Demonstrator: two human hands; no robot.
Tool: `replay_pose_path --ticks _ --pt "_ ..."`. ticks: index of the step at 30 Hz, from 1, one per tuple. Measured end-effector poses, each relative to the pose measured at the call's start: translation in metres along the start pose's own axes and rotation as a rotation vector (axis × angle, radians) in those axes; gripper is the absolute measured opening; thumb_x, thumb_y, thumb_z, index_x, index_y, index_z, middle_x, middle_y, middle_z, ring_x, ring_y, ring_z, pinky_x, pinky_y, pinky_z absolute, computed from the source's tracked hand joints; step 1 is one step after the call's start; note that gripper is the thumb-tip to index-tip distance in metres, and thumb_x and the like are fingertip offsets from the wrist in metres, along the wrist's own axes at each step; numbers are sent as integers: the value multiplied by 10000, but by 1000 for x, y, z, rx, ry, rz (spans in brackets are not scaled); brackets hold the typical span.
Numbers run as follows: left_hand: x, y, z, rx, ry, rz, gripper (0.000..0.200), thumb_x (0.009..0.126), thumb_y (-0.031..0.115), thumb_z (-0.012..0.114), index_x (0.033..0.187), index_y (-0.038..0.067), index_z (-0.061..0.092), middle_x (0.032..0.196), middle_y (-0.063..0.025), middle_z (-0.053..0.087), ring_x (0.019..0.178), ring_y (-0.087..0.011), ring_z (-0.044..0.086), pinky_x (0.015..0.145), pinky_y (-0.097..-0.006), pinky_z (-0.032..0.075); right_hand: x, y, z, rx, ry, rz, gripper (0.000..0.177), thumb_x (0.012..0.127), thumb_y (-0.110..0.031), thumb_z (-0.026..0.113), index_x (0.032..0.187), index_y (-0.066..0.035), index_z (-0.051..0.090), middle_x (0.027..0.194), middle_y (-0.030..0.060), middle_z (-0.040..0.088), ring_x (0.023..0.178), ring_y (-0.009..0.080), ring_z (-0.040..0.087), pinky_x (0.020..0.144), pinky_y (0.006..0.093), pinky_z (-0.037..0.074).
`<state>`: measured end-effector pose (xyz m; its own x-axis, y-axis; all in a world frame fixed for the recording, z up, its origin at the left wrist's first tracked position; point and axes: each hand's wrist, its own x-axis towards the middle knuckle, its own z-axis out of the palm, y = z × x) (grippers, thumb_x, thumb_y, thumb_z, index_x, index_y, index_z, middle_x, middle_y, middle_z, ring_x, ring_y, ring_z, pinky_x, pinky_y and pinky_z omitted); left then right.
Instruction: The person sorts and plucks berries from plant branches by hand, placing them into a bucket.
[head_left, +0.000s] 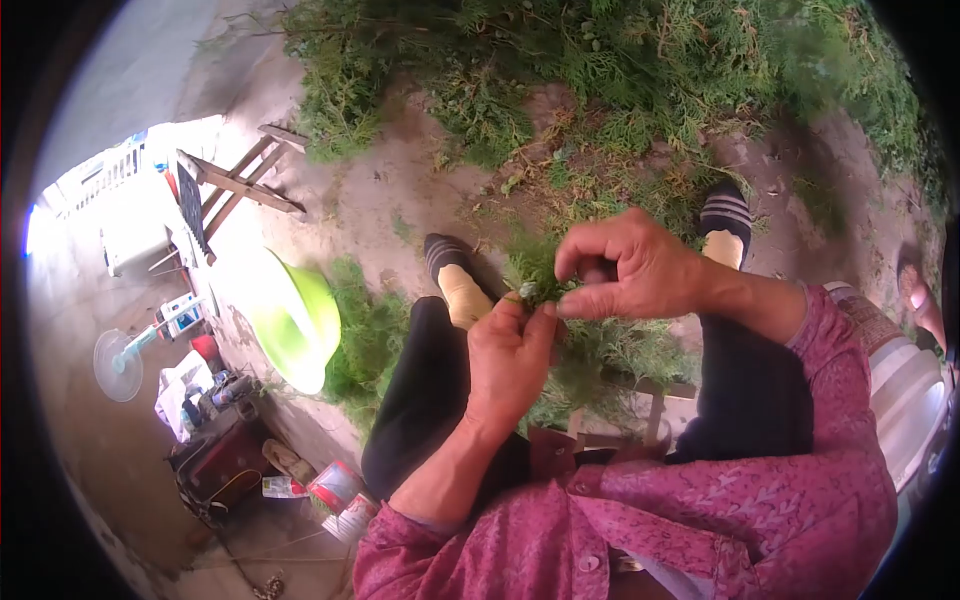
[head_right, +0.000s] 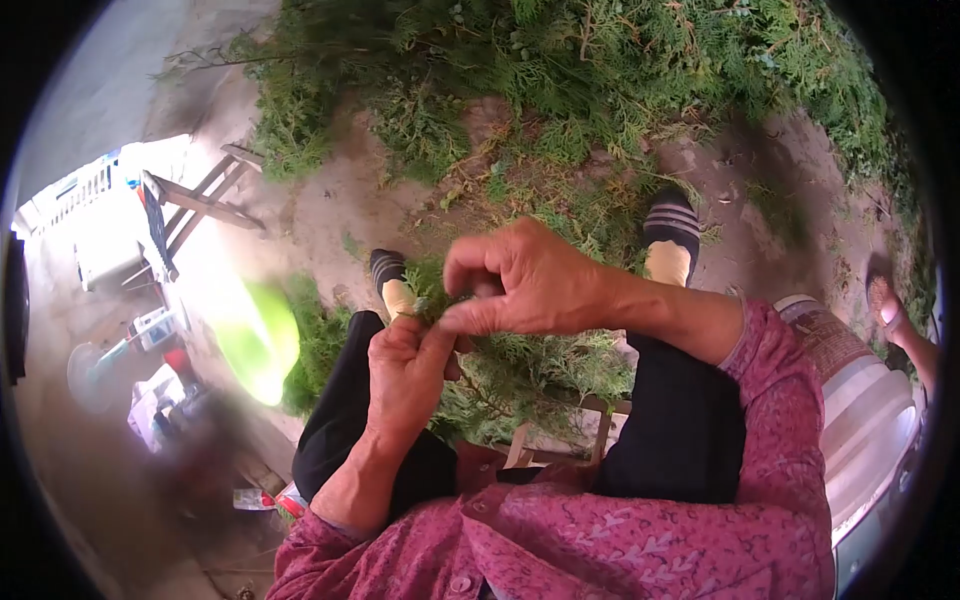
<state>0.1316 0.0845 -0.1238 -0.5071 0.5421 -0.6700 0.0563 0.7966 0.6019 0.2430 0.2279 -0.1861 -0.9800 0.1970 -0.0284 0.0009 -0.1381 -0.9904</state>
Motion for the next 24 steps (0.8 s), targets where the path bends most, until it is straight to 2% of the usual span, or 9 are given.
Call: replay_pose_path --ticks 4,7,9,13,15,17,19,21,24 --pt "-1 -13 7 299 -40 248 139 806 113 534 738 -8 535 601 -155 566 517 -273 562 488 -329 424 5 -1 8 -76 100 -50 234 753 -197 682 875 -48 549 562 7 475 486 76 446 446 248 359" --pt "-4 -8 10 210 -123 219 151 807 119 535 724 -6 526 603 -142 572 525 -262 571 491 -334 429 5 20 17 -175 121 -317 176 805 -196 617 856 -45 543 591 53 520 516 128 505 481 286 402" --pt "-5 -12 6 191 -163 165 172 862 123 516 778 -9 585 603 -30 586 487 -57 513 445 -222 411 4 16 14 -95 -8 -179 166 841 -198 563 854 -35 535 648 94 552 577 166 559 528 320 433" --pt "-11 -11 0 228 -186 93 174 855 105 520 738 -17 563 595 -32 579 493 -68 513 443 -240 405 6 23 10 68 -51 -75 165 866 -190 510 871 -29 546 670 77 559 633 148 577 536 309 449" --pt "-18 -19 1 386 -290 244 175 849 92 522 711 -15 540 589 -49 572 508 -78 518 445 -260 408 15 47 2 75 86 206 171 869 -165 462 900 -29 559 685 55 564 660 138 580 527 291 459" --pt "-21 -16 5 671 -317 354 116 791 115 580 798 2 557 594 -98 561 542 -204 569 497 -322 440 15 60 -21 382 164 395 192 852 -156 445 929 -35 571 684 36 554 680 124 573 534 268 464" --pt "-21 -15 4 865 -338 375 168 766 136 609 876 13 575 639 -115 574 589 -251 591 537 -343 459 17 93 -42 250 300 382 227 824 -168 484 976 -15 558 765 64 584 690 118 577 542 264 466" --pt "-20 -17 1 947 -332 462 384 725 191 644 1063 40 545 803 -137 596 734 -318 591 642 -387 469 21 136 -68 -221 488 531 288 807 -208 528 991 12 553 854 116 607 728 158 594 599 301 489" --pt "-21 -12 -2 951 -356 454 499 723 214 651 1167 54 488 934 -141 584 818 -311 585 708 -394 466 28 186 -100 -392 750 551 272 778 -178 535 962 20 563 880 150 609 746 222 591 702 336 489"
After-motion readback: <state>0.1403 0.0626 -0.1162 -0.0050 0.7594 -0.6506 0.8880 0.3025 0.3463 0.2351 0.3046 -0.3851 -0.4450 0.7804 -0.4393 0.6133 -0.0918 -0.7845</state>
